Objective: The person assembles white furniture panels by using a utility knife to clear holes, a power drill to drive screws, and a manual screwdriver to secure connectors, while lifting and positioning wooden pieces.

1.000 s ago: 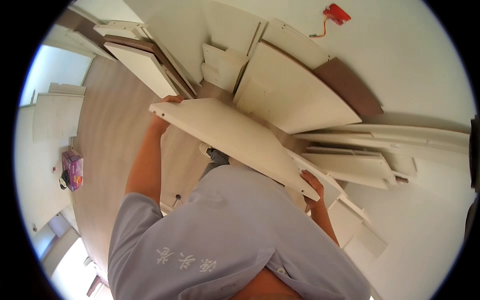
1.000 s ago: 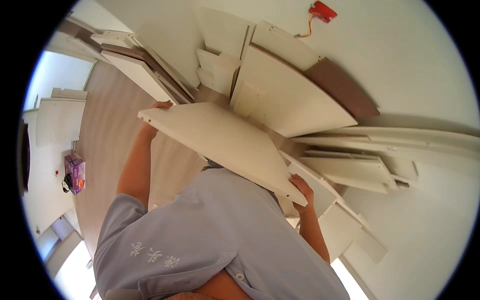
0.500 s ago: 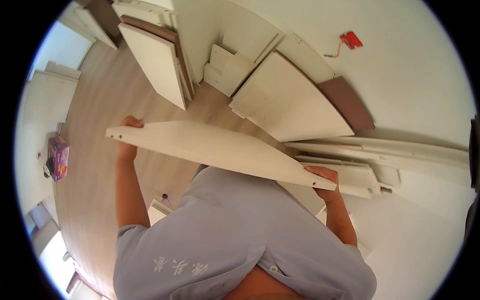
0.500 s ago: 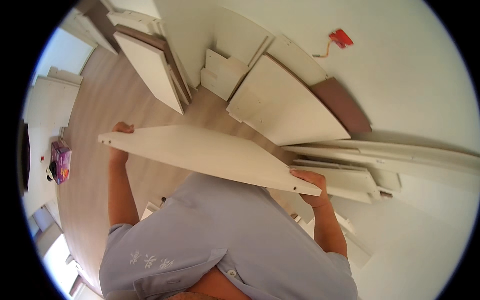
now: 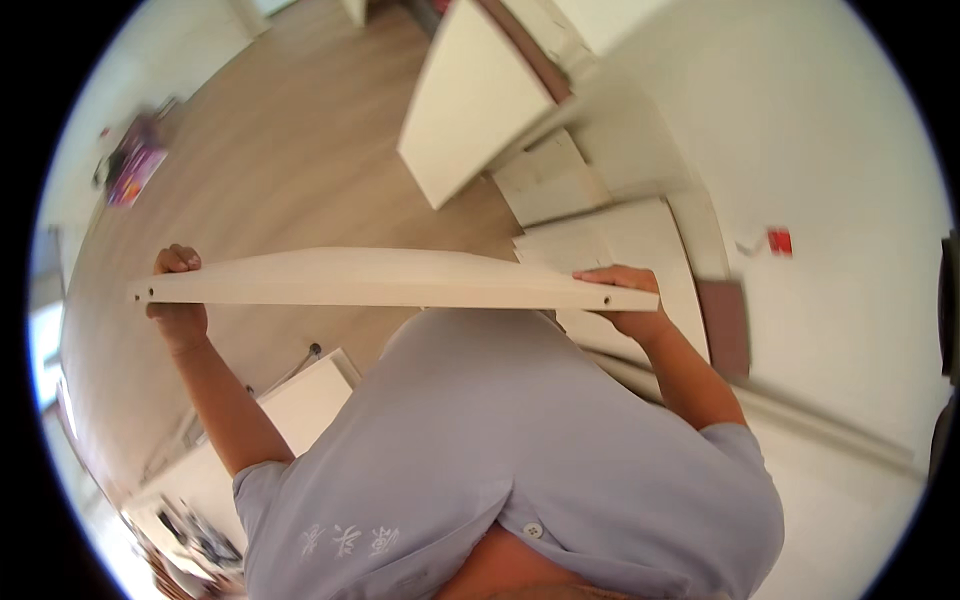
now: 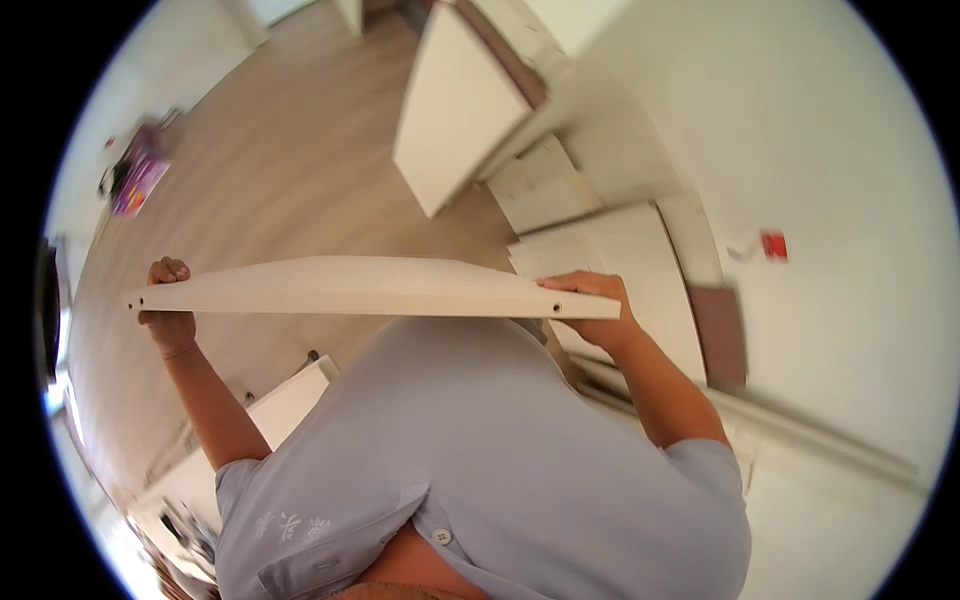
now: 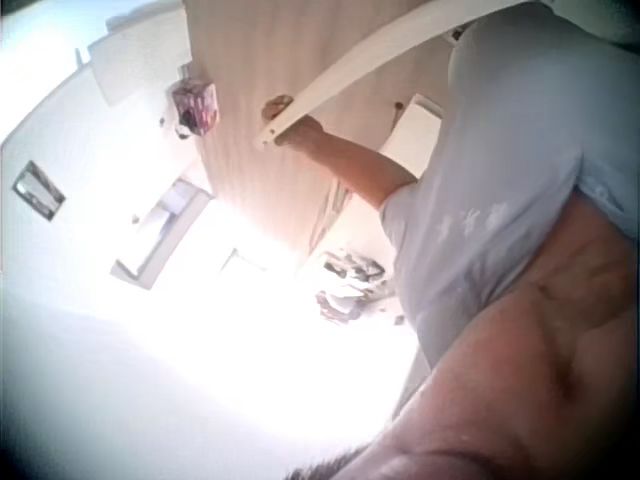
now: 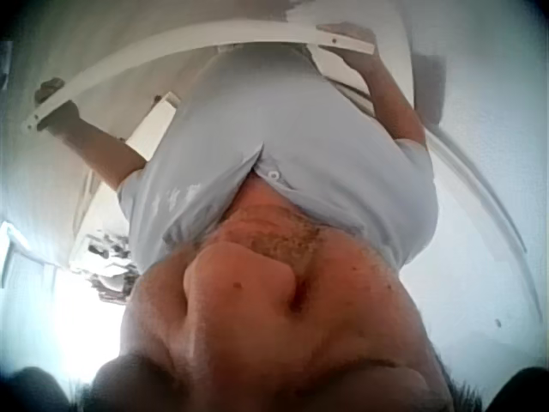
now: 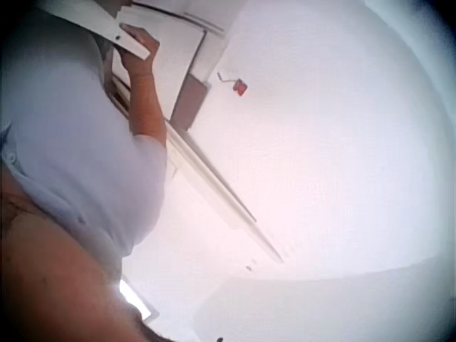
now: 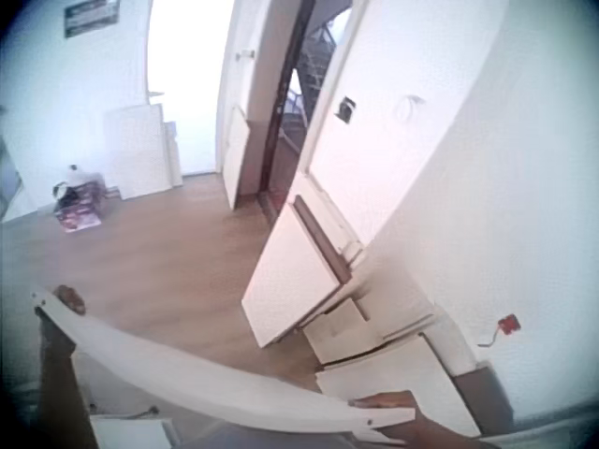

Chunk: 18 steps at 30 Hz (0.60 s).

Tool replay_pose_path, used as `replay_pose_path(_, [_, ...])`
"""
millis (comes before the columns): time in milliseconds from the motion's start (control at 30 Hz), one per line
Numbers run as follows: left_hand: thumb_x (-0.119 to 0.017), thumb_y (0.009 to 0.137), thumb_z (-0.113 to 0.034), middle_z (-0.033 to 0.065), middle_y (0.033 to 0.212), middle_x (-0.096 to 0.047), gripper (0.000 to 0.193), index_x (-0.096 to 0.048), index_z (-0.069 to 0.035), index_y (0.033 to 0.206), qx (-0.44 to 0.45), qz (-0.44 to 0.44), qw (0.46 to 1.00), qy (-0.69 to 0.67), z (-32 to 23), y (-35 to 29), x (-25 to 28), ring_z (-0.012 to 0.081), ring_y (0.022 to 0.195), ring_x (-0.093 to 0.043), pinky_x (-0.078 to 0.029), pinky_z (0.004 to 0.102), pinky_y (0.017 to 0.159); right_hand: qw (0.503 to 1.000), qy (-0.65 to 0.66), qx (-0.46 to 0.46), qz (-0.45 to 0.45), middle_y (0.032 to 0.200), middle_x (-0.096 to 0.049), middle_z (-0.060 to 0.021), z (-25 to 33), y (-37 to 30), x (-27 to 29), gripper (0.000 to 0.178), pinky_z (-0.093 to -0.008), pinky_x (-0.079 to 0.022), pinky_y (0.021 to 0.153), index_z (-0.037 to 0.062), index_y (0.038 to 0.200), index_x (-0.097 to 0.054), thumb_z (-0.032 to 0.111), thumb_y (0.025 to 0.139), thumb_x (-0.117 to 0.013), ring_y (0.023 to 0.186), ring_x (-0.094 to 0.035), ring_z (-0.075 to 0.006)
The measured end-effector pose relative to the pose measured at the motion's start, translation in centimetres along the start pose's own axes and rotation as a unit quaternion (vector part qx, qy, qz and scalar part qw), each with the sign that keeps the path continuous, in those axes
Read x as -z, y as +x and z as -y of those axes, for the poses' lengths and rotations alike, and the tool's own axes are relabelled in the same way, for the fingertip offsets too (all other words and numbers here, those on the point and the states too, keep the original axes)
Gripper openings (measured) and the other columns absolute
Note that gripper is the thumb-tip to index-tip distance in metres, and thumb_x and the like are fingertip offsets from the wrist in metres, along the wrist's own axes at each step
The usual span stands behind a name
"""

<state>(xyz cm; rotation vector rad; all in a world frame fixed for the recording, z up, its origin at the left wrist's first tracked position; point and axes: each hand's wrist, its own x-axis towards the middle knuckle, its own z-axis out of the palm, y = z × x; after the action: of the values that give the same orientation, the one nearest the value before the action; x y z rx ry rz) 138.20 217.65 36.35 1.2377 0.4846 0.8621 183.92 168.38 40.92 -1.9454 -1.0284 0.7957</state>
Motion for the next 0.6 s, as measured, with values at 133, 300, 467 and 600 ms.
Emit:
replay_pose_path(133, [-0.050, 0.080, -0.090, 0.0069, 0.082, -0.051, 0.083, -0.056, -0.007, 0.082, -0.101, -0.218, 0.968, -0.076, -2.9, -2.9, 4.8, 0.0210, 0.084, -0.049, -0.042, 0.0331, 0.082, 0.980, -0.027, 0.188, 0.056, 0.102, -0.079, -0.0111, 4.8, 8.5, -2.7, 0.023, -0.0295, -0.061, 0.079, 0.0039, 0.106, -0.075, 0.002, 0.083, -0.081, 0.092, -0.077, -0.0201])
replay_pose_path(300, [-0.051, 0.079, -0.091, 0.0067, 0.083, -0.054, 0.087, -0.059, -0.004, 0.082, -0.210, -0.379, 0.900, -0.051, -10.0, -6.5, 11.6, 0.0216, 0.081, -0.052, -0.045, 0.0317, 0.074, 0.955, 0.107, 0.257, 0.098, 0.105, -0.079, -0.0120, 11.1, 18.7, -7.5, 0.031, -0.0318, -0.062, 0.082, 0.0057, 0.104, -0.070, -0.003, 0.078, -0.085, 0.097, -0.077, -0.0233])
replay_pose_path(467, [-0.054, 0.081, -0.086, 0.0065, 0.083, -0.056, 0.083, -0.060, -0.003, 0.084, -0.246, -0.484, 0.840, -0.007, -1.1, -5.2, 7.9, 0.0217, 0.080, -0.054, -0.047, 0.0322, 0.075, 0.936, 0.120, 0.287, 0.165, 0.106, -0.078, -0.0116, 4.5, 37.1, -7.9, 0.040, -0.0332, -0.063, 0.082, 0.0064, 0.104, -0.066, -0.006, 0.074, -0.088, 0.099, -0.076, -0.0229])
replay_pose_path(600, [-0.053, 0.082, -0.085, 0.0069, 0.083, -0.057, 0.081, -0.061, -0.004, 0.084, -0.287, -0.557, 0.779, 0.006, 1.2, -5.6, 6.5, 0.0218, 0.080, -0.056, -0.049, 0.0339, 0.077, 0.916, 0.135, 0.300, 0.231, 0.103, -0.078, -0.0116, 7.1, 49.4, -12.6, 0.037, -0.0335, -0.063, 0.081, 0.0063, 0.102, -0.066, -0.003, 0.075, -0.090, 0.096, -0.076, -0.0216])
